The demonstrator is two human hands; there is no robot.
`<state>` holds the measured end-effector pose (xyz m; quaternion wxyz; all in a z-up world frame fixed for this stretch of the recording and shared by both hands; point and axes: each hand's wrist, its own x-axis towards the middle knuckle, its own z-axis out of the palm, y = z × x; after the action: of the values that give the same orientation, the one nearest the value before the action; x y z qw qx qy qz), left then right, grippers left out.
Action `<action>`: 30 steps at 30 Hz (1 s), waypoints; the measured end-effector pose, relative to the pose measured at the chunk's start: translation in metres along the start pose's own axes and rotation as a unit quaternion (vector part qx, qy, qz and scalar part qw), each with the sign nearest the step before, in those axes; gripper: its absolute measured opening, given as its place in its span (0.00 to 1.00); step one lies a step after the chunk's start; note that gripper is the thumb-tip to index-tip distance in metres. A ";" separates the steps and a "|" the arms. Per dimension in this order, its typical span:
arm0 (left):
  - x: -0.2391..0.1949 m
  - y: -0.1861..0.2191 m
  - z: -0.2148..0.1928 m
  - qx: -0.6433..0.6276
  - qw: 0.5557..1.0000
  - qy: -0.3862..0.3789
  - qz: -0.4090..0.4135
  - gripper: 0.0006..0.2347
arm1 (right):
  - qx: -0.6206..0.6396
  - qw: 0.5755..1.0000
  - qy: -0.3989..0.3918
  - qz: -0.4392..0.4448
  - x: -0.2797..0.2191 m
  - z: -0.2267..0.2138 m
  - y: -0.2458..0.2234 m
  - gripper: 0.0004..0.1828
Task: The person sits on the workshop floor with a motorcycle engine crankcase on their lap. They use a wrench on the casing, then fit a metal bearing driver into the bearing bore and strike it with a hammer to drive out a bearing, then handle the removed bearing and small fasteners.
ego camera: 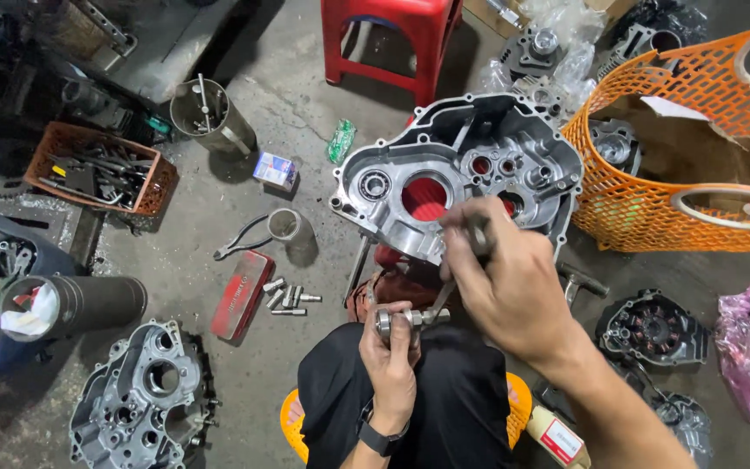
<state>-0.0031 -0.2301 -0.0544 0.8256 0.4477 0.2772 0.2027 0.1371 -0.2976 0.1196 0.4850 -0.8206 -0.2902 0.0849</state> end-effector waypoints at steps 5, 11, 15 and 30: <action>-0.002 -0.006 -0.003 0.022 1.000 0.013 0.011 0.09 | 0.206 0.976 0.063 -0.002 -0.020 0.007 -0.005 0.16; 0.000 0.016 0.010 -0.020 0.999 0.035 -0.018 0.09 | 0.517 0.846 0.118 0.050 -0.010 0.037 0.004 0.23; 0.002 0.001 0.002 -0.028 0.998 0.049 -0.025 0.10 | 0.490 0.865 0.091 0.057 -0.004 0.038 0.005 0.20; -0.005 -0.014 -0.003 0.076 0.986 0.042 0.142 0.10 | 0.476 0.818 0.310 -0.089 -0.058 0.081 0.009 0.10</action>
<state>-0.0074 -0.2388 -0.0662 0.7394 0.5353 0.2604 0.3146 0.0591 -0.2734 0.0619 0.8850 -0.4407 -0.1198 -0.0904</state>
